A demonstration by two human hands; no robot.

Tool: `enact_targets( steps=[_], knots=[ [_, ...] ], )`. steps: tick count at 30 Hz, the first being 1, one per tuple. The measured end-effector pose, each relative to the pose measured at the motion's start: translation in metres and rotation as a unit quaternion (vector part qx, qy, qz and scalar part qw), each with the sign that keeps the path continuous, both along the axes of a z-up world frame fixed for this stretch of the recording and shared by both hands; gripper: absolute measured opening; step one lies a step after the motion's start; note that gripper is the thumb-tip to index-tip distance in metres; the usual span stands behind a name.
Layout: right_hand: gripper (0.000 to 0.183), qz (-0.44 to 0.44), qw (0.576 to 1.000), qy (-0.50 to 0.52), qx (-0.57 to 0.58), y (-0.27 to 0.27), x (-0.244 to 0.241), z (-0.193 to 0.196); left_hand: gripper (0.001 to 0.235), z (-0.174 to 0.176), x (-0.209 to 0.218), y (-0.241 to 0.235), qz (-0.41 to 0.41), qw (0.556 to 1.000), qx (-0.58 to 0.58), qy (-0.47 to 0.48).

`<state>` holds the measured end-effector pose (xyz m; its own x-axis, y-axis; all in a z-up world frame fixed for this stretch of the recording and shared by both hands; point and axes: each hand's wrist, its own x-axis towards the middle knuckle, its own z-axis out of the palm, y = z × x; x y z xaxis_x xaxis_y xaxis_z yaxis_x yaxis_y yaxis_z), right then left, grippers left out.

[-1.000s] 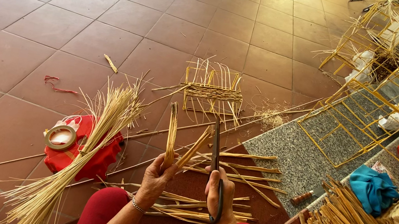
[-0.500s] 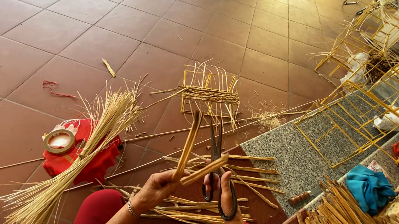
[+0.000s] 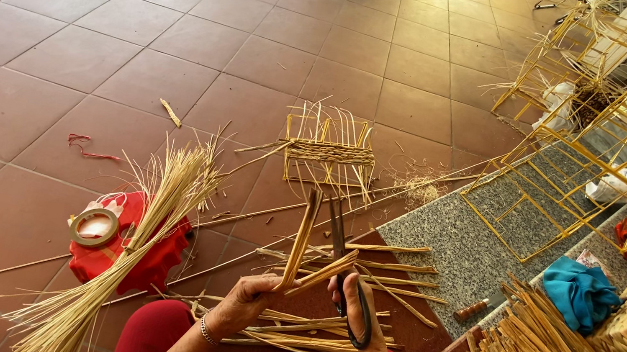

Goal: The person sits on a tiled floor and uses shears to cut dried plant strips into shorter pieces. They repeatedly pick up bundles, trim them, and place the cut pieces into a growing pile on the floor.

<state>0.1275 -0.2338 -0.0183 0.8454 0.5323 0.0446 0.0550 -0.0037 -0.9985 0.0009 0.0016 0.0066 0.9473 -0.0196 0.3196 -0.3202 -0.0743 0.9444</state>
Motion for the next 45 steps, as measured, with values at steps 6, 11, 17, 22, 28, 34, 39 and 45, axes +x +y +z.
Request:
enact_targets(
  steps=[6,11,17,22,28,34,39,45],
  knots=[
    [0.063,0.008,0.999,-0.042,-0.021,0.001,0.004,-0.002,0.031,0.003,-0.005,0.002,-0.031,0.997,0.036,0.062],
    [0.056,0.014,1.0,-0.005,0.004,0.0,0.001,-0.005,0.026,0.004,-0.008,0.006,-0.033,0.991,0.045,0.125],
    [0.068,-0.055,0.998,-0.023,0.021,0.005,-0.008,0.01,0.072,0.001,-0.004,0.001,-0.013,0.998,0.041,0.053],
    [0.066,-0.107,0.982,-0.159,0.0,0.015,-0.019,0.024,0.074,-0.008,0.01,-0.012,0.229,0.924,0.281,0.12],
    [0.071,-0.199,0.93,-0.266,-0.157,0.018,-0.025,0.028,0.052,0.0,0.007,-0.015,0.221,0.959,0.15,0.092],
    [0.072,-0.226,0.897,-0.337,-0.175,0.019,-0.026,0.027,0.049,0.007,0.006,-0.018,0.285,0.954,0.089,0.011],
    [0.071,-0.222,0.901,-0.334,-0.164,0.019,-0.024,0.025,0.04,-0.013,0.016,-0.008,0.236,0.969,0.048,0.057],
    [0.07,-0.211,0.903,-0.338,-0.159,0.02,-0.024,0.023,0.052,-0.013,0.02,0.006,0.162,0.982,0.011,0.094]
  ],
)
